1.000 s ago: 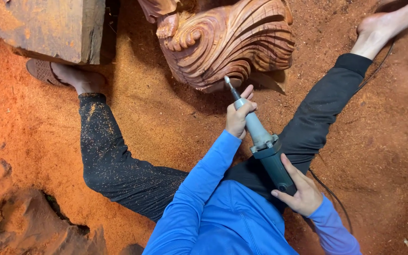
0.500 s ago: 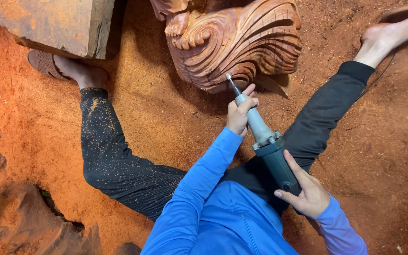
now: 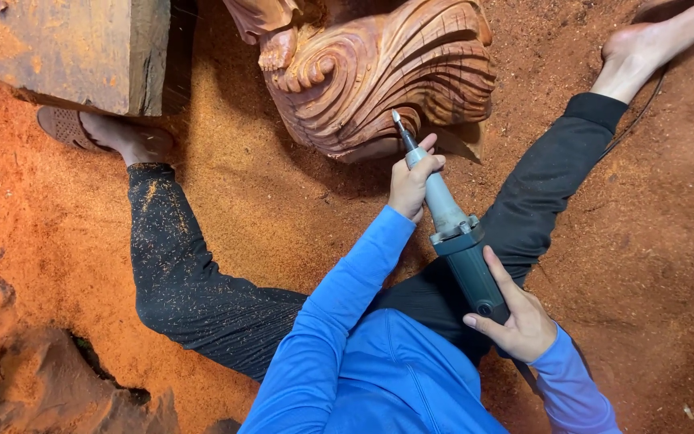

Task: Carving intricate details into a wooden sculpture using a power rotary tool

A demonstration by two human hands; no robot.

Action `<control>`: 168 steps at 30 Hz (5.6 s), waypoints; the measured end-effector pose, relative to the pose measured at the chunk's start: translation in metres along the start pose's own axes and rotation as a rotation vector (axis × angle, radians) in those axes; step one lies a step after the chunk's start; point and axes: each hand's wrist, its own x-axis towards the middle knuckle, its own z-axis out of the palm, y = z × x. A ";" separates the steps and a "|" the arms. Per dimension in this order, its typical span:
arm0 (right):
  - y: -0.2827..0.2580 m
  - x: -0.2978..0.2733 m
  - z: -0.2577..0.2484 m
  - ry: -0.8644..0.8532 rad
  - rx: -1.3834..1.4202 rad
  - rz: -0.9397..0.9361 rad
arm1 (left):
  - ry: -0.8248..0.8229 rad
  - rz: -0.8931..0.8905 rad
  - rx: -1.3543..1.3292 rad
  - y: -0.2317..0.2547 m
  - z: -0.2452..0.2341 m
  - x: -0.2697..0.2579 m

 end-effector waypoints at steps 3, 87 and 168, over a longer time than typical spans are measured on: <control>0.004 -0.001 0.005 0.036 0.076 -0.007 | 0.001 -0.005 0.021 -0.007 0.002 0.005; 0.009 0.008 -0.067 -0.104 -0.017 -0.098 | 0.160 -0.025 -0.110 -0.011 0.030 0.002; 0.060 0.096 0.126 -0.117 0.244 -0.286 | -0.338 0.064 -0.588 0.006 -0.159 -0.096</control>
